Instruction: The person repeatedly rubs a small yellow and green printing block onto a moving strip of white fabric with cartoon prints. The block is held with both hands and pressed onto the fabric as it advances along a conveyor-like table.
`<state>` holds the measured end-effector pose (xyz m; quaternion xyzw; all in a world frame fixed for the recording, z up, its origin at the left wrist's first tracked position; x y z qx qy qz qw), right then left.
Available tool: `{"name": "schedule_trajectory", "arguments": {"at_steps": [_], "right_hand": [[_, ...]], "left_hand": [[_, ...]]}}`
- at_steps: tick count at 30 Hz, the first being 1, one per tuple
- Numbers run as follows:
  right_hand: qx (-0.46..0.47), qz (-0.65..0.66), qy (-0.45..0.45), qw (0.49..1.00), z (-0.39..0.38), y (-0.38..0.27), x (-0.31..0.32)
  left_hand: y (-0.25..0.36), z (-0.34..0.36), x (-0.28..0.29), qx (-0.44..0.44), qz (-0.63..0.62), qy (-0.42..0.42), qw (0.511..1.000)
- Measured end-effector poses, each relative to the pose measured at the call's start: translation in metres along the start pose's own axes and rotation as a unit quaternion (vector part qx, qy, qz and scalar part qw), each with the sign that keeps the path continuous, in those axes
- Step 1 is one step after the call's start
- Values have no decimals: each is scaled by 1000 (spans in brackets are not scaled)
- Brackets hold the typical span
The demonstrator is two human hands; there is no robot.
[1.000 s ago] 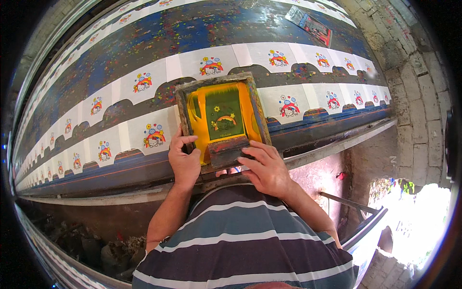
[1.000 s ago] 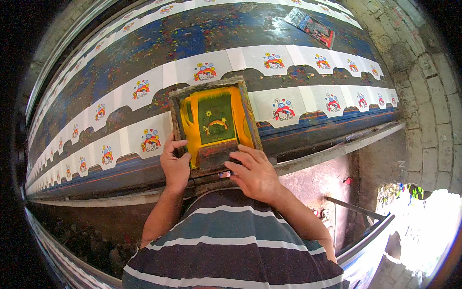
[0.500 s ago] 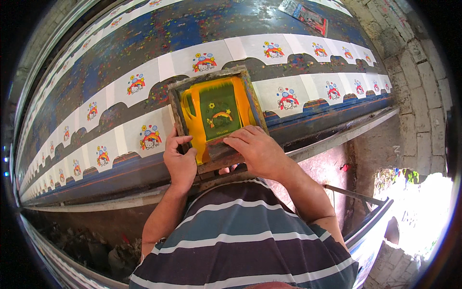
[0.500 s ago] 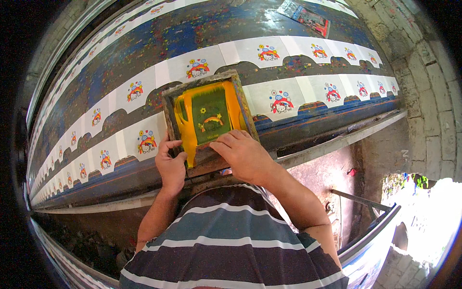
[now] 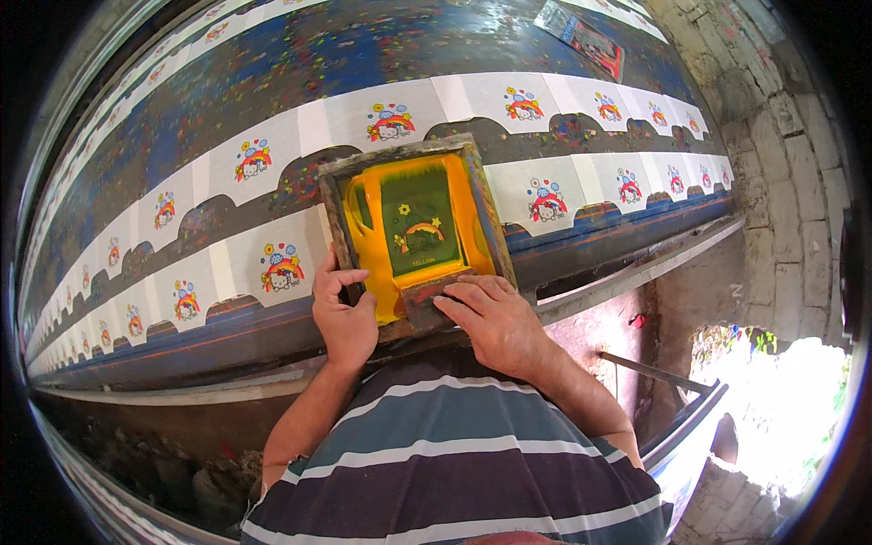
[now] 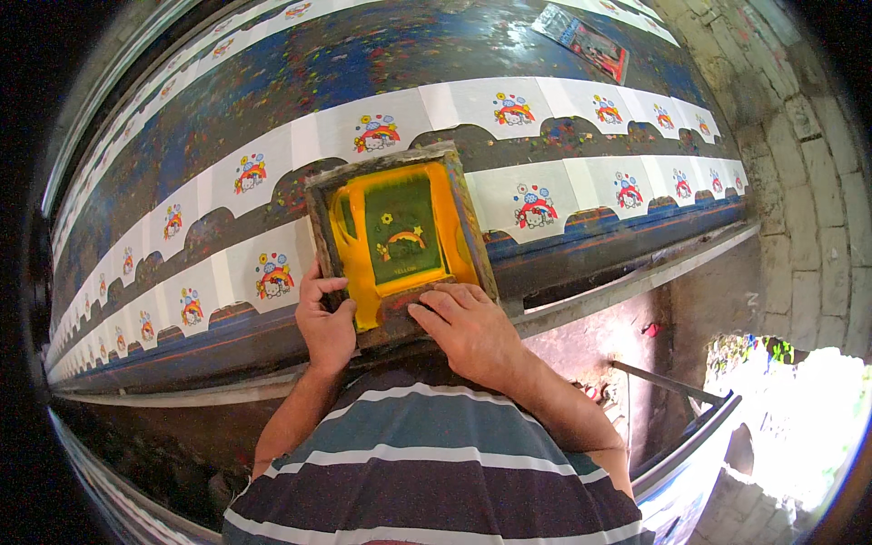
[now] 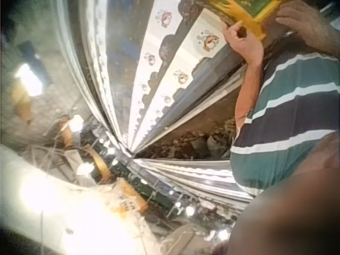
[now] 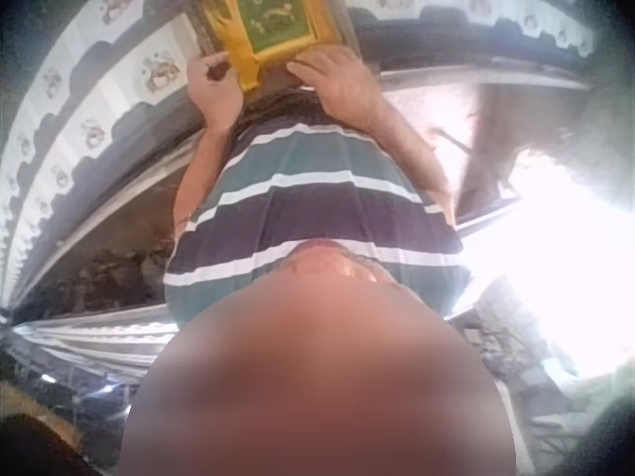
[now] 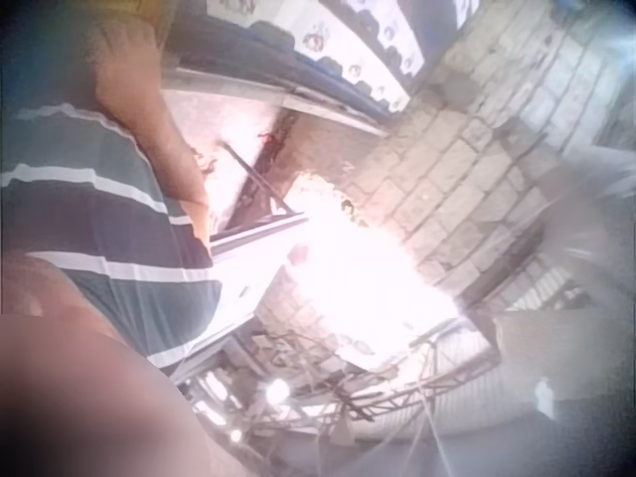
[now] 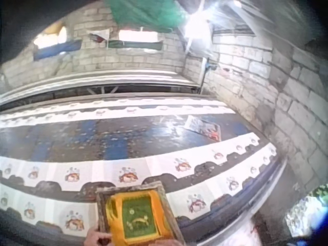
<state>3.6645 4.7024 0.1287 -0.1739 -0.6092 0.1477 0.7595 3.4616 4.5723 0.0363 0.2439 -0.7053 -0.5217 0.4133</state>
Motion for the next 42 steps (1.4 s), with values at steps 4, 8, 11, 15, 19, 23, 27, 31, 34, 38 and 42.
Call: {"name": "schedule_trajectory", "arguments": {"at_steps": [4,8,11,15,19,23,27,31,34,38,42], "right_hand": [[10,-11,12,1000,13,15,-5],[32,-43,45,998,45,43,-1],[45,-46,67,996,81,73,6],[10,-43,69,997,121,108,19],[20,-44,73,996,141,123,22],[46,-22,40,998,125,109,13],[62,-4,22,998,85,69,10],[45,9,-12,999,48,34,2],[28,21,-28,999,28,18,-5],[48,43,-8,998,12,10,-6],[37,86,76,993,-10,18,10]], "left_hand": [[-3,-3,1,5,13,3,1000],[-12,1,3,28,-42,-1,999],[-13,3,3,25,-64,-5,998],[-9,6,6,14,-40,-10,999],[-11,9,5,37,-54,-15,998],[-11,6,5,38,-41,-8,998],[-9,5,5,35,-55,-13,998],[-12,5,1,53,-104,-12,993],[-14,2,1,63,-161,10,985],[-3,0,2,9,-29,6,1000],[5,-2,2,-40,95,11,995]]}}
Point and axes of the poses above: each hand's wrist, its own z-axis towards the middle knuckle, its own x-axis out of the back of the hand, y = z × x, the point moved 9 cm from there along z, towards the middle knuckle, and after that the axes turned 10 degrees about x, right-handed, at the moved point
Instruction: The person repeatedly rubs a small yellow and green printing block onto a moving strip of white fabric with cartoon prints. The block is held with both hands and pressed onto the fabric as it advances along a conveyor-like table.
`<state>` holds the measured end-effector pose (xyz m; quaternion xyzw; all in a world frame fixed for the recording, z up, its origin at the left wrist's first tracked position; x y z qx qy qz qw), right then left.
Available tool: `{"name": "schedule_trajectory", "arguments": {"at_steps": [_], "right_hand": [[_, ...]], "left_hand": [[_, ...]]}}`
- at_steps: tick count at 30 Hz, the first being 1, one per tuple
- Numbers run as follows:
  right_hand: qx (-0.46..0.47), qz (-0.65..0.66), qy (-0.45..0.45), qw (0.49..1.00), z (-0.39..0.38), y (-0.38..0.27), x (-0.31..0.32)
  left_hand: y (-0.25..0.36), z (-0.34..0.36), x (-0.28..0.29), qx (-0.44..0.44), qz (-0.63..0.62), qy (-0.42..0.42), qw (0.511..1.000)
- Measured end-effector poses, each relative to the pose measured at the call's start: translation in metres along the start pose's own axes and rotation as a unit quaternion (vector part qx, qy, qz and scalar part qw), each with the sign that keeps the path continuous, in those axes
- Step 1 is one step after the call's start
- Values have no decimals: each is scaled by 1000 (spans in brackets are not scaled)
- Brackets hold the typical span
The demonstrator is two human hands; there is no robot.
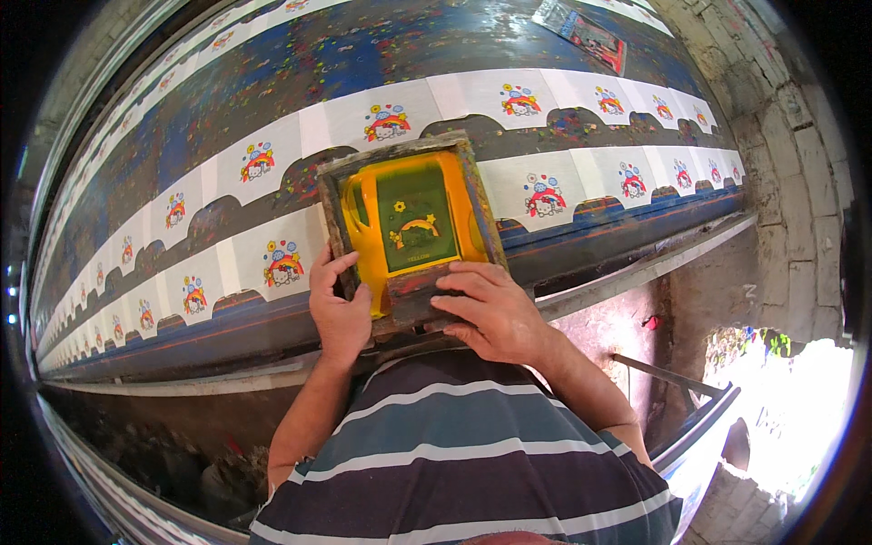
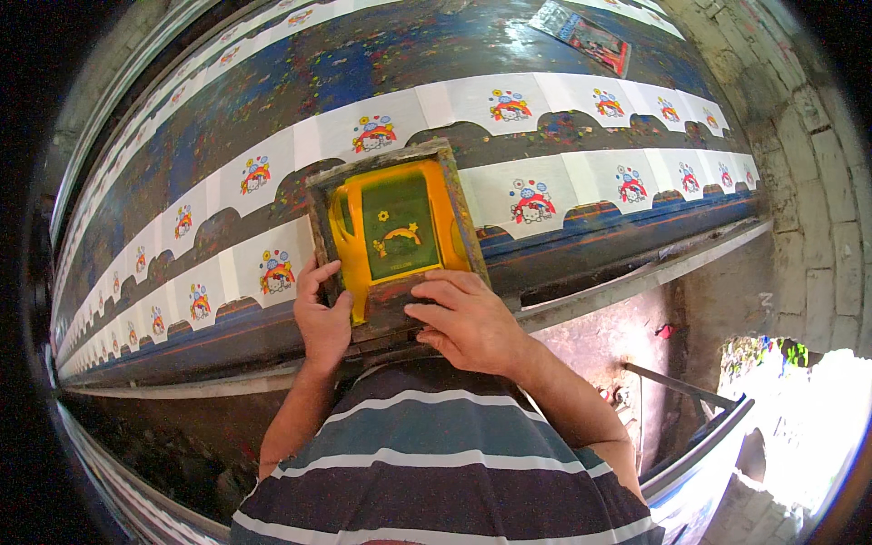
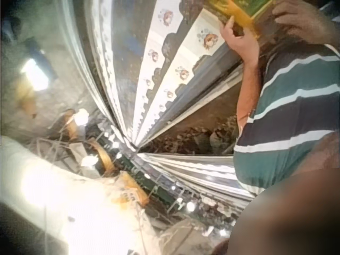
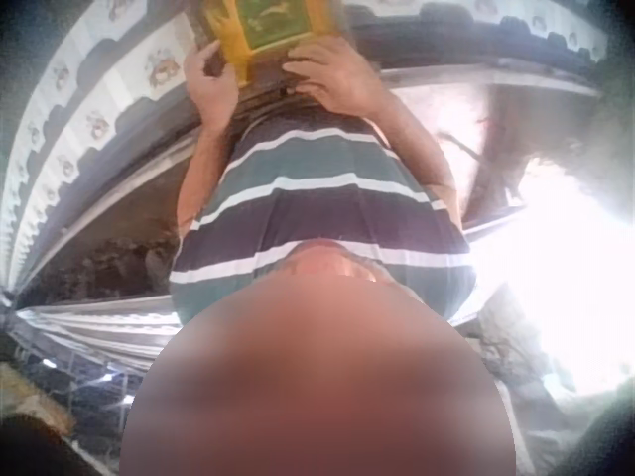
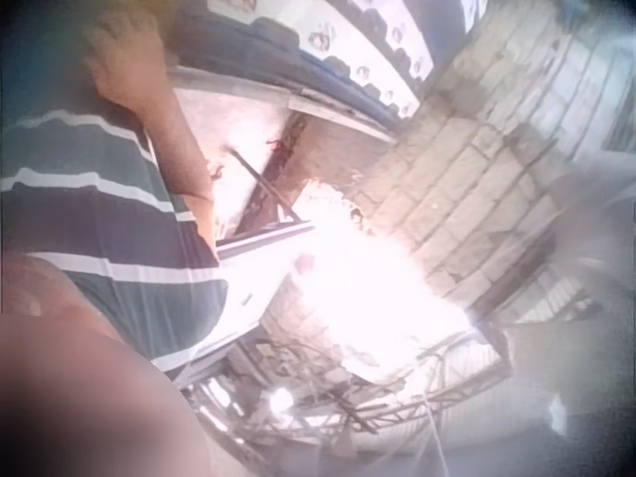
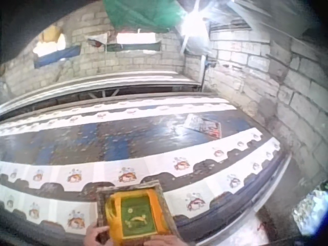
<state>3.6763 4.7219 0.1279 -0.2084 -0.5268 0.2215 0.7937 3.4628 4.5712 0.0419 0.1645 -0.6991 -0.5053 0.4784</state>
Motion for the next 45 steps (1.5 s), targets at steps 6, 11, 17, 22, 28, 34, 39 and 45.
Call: {"name": "schedule_trajectory", "arguments": {"at_steps": [6,11,17,22,28,34,39,45], "right_hand": [[-139,-3,158,978,-59,40,44],[-181,76,198,960,-111,67,64],[-179,29,214,960,-160,102,122],[-174,24,212,961,-195,129,158],[-135,68,183,971,-209,144,174],[-98,88,160,978,-212,147,178],[-96,71,186,975,-212,143,181],[10,-20,127,992,-179,113,172]], "left_hand": [[3,2,-2,62,-125,19,990],[38,-6,-43,25,-128,31,991],[90,-20,-126,-42,-85,47,994],[103,-28,-183,-2,-127,22,992],[95,-30,-204,73,-229,1,971],[87,-28,-205,114,-273,-17,955],[82,-27,-206,123,-265,-16,956],[77,-26,-209,134,-270,-27,953]]}}
Point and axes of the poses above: each hand's wrist, its own z-axis towards the middle knuckle, its own x-axis out of the back of the hand, y = z × x, the point moved 9 cm from there along z, towards the middle knuckle, and after that the axes turned 10 degrees about x, right-handed, at the moved point
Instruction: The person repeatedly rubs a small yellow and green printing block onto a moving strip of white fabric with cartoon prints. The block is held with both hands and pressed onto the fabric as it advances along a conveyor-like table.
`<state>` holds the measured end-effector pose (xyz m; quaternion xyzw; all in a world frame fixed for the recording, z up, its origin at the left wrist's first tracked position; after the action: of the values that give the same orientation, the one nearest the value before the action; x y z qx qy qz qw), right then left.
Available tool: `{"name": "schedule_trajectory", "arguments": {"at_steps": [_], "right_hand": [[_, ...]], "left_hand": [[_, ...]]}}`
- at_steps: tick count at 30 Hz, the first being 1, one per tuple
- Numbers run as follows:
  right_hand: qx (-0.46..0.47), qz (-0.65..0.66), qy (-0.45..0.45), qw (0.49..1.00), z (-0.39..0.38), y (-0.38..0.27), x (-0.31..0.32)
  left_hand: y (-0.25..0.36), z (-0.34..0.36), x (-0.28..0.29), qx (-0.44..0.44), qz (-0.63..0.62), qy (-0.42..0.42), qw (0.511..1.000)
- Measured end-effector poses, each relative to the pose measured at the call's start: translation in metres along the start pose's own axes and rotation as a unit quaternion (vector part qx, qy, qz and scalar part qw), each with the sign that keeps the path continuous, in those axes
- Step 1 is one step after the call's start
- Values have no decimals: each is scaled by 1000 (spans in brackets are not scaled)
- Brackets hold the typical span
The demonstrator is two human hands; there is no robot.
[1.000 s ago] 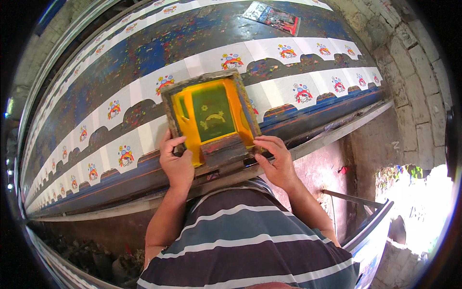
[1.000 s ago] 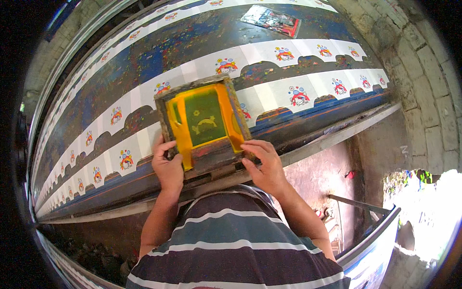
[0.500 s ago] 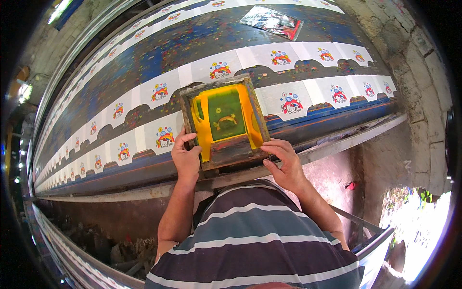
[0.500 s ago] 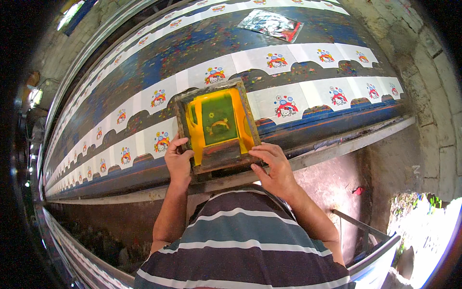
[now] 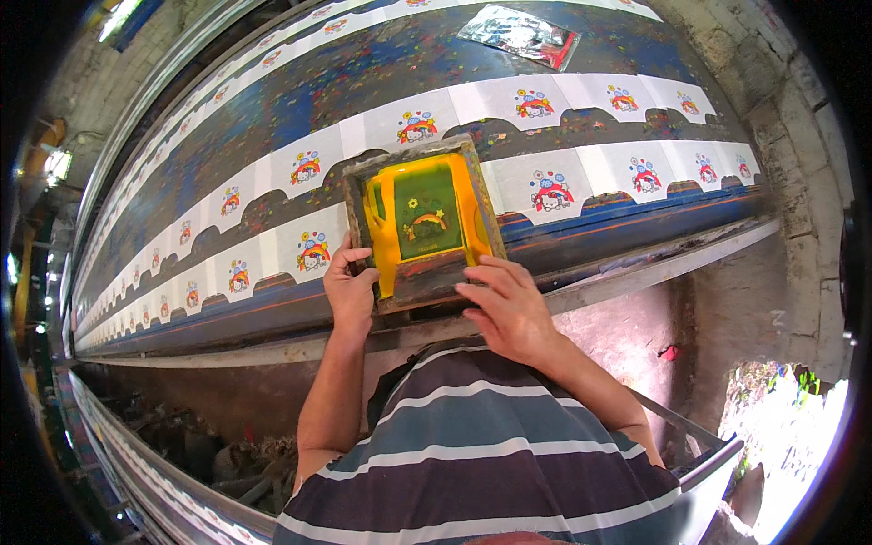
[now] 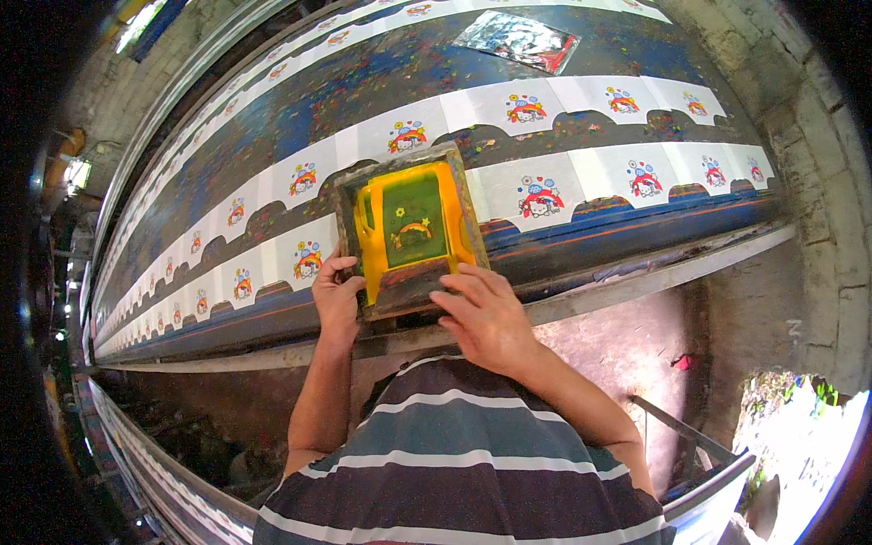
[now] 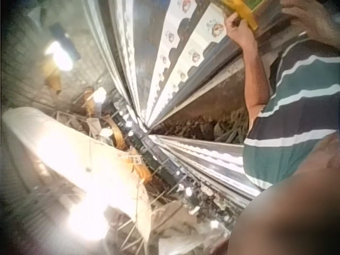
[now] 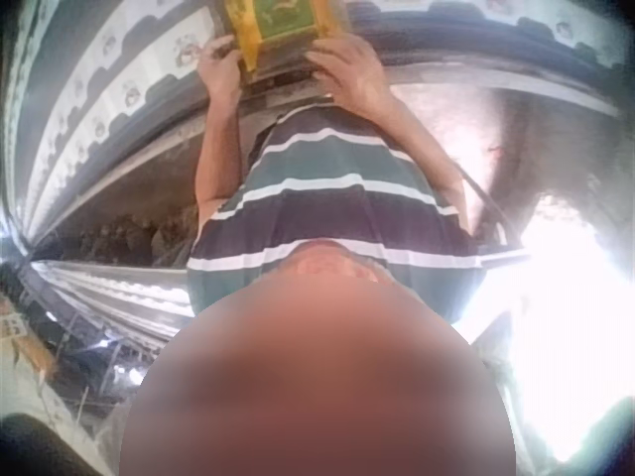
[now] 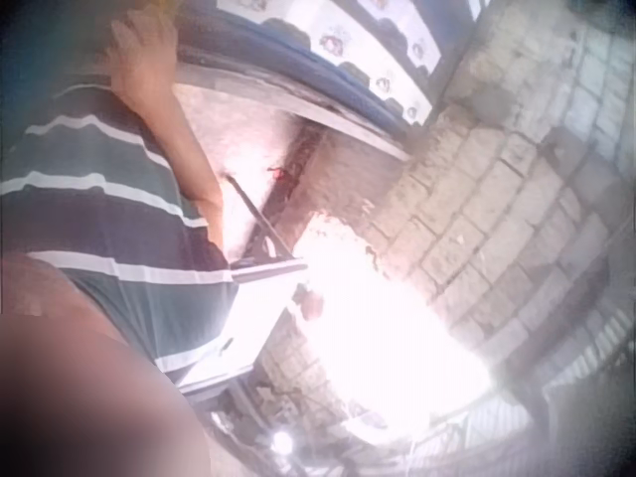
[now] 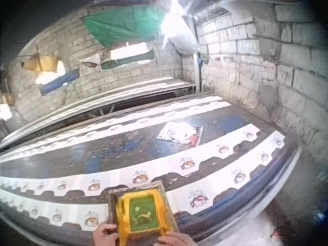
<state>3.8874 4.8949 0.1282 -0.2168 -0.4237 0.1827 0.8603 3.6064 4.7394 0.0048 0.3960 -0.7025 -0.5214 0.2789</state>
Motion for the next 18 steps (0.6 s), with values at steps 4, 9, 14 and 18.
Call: {"name": "schedule_trajectory", "arguments": {"at_steps": [4,9,14,18], "right_hand": [[55,-42,-91,993,32,-4,-31],[53,-48,-153,986,58,4,-55],[29,-2,-188,982,74,18,-56],[16,13,-201,979,62,13,-47]], "left_hand": [[9,-3,-4,-49,64,7,997],[16,-10,-7,-67,145,23,987],[17,-10,-7,-82,144,33,986],[16,-10,-6,-99,165,45,980]]}}
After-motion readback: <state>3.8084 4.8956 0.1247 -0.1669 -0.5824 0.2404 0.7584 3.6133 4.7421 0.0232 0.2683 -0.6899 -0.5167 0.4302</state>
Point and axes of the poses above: each hand's wrist, its own z-axis towards the middle knuckle, its own x-axis out of the back of the hand, y = z × x, the point moved 9 cm from there along z, towards the middle knuckle, and after that the axes turned 10 degrees about x, right-handed, at the moved point
